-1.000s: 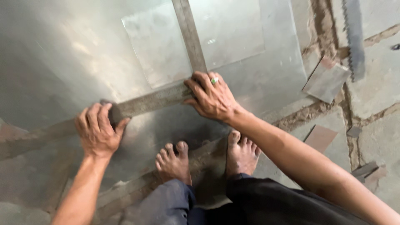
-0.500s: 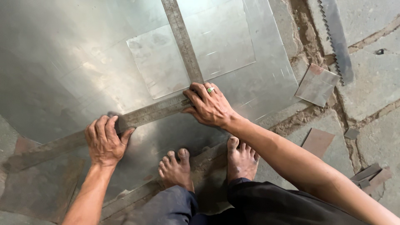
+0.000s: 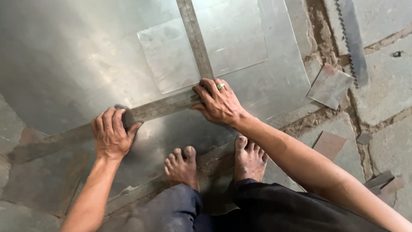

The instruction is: The person uses a square ruler and a marking tool to draw lines on a metal sheet. They align the ruler at various points and mark rectangular shapes on the metal surface.

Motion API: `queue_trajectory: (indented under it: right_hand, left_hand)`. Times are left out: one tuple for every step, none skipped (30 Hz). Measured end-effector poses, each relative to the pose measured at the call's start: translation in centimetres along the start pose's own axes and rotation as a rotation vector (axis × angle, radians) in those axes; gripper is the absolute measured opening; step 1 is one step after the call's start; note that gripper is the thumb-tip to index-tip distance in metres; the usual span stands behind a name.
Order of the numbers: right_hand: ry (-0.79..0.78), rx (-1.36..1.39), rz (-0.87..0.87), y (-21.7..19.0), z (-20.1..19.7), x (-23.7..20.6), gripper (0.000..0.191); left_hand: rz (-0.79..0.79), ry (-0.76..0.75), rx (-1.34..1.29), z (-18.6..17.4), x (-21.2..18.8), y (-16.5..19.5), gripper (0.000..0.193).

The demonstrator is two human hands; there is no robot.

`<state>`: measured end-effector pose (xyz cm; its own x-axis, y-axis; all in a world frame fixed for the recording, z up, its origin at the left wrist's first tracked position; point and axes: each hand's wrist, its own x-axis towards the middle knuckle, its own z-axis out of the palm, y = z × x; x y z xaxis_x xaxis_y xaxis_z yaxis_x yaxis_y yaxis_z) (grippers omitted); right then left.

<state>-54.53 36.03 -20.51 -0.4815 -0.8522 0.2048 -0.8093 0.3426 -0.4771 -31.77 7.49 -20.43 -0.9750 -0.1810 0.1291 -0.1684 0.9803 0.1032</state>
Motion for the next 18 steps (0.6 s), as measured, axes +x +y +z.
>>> queue_trajectory:
  right_hand:
    - [-0.003, 0.004, 0.006, 0.1, 0.1, 0.0, 0.057]
    - [-0.005, 0.006, 0.015, 0.1, 0.0, -0.1, 0.057]
    - [0.006, -0.001, 0.012, 0.0, -0.2, -0.4, 0.060]
    - [0.017, -0.007, 0.009, -0.2, -0.6, -0.9, 0.064]
    - [0.028, -0.012, 0.006, -0.4, -1.0, -1.3, 0.068]
    - [0.112, 0.016, 0.052, -0.5, -1.7, -1.8, 0.061]
    - [0.193, 0.045, 0.100, -0.9, -2.5, -2.5, 0.055]
    - [0.271, 0.078, 0.149, -1.1, -3.3, -2.9, 0.053]
    - [0.227, 0.123, 0.287, -0.9, -4.1, -2.8, 0.050]
    - [0.184, 0.167, 0.419, -0.7, -4.8, -2.7, 0.048]
    - [0.146, 0.207, 0.543, -0.2, -5.2, -2.0, 0.048]
    - [0.110, 0.185, 0.530, 0.5, -5.4, -1.0, 0.042]
    - [0.071, 0.163, 0.523, 1.5, -5.4, 0.3, 0.037]
    - [0.025, 0.144, 0.527, 2.2, -5.3, 1.3, 0.033]
    - [-0.072, 0.128, 0.561, 2.6, -5.0, 2.2, 0.038]
    - [-0.176, 0.111, 0.591, 2.8, -4.5, 3.0, 0.042]
    - [-0.282, 0.098, 0.614, 2.8, -4.2, 3.5, 0.047]
    - [-0.251, 0.068, 0.532, 2.7, -3.9, 3.9, 0.054]
  left_hand:
    - [0.002, 0.007, -0.011, -0.1, -0.1, -0.1, 0.062]
    - [0.009, 0.020, -0.018, -0.4, 0.2, 0.0, 0.064]
    - [0.016, 0.032, -0.029, -0.8, 0.6, 0.1, 0.067]
    - [0.023, 0.042, -0.041, -1.3, 1.4, 0.5, 0.070]
    - [0.071, 0.045, -0.060, -1.8, 2.5, 1.1, 0.075]
    - [0.119, 0.047, -0.080, -2.2, 4.2, 1.9, 0.081]
    - [0.166, 0.045, -0.101, -2.7, 6.2, 2.9, 0.087]
    - [0.149, 0.009, -0.166, -3.2, 8.5, 4.4, 0.076]
    - [0.126, -0.032, -0.229, -3.4, 11.2, 6.1, 0.067]
    - [0.131, -0.045, -0.258, -3.3, 14.3, 7.9, 0.070]
    - [0.083, -0.108, -0.289, -3.4, 17.1, 9.7, 0.082]
    - [0.040, -0.164, -0.319, -3.3, 19.7, 11.4, 0.094]
    - [-0.016, -0.293, -0.299, -3.4, 21.8, 12.7, 0.106]
    - [-0.071, -0.433, -0.282, -3.6, 23.5, 13.8, 0.120]
    - [-0.127, -0.581, -0.268, -3.8, 24.5, 14.6, 0.134]
    - [-0.110, -0.584, -0.221, -3.8, 25.1, 15.0, 0.131]
    - [-0.100, -0.588, -0.172, -3.7, 25.5, 15.2, 0.128]
    - [-0.089, -0.593, -0.121, -3.4, 25.5, 15.2, 0.126]
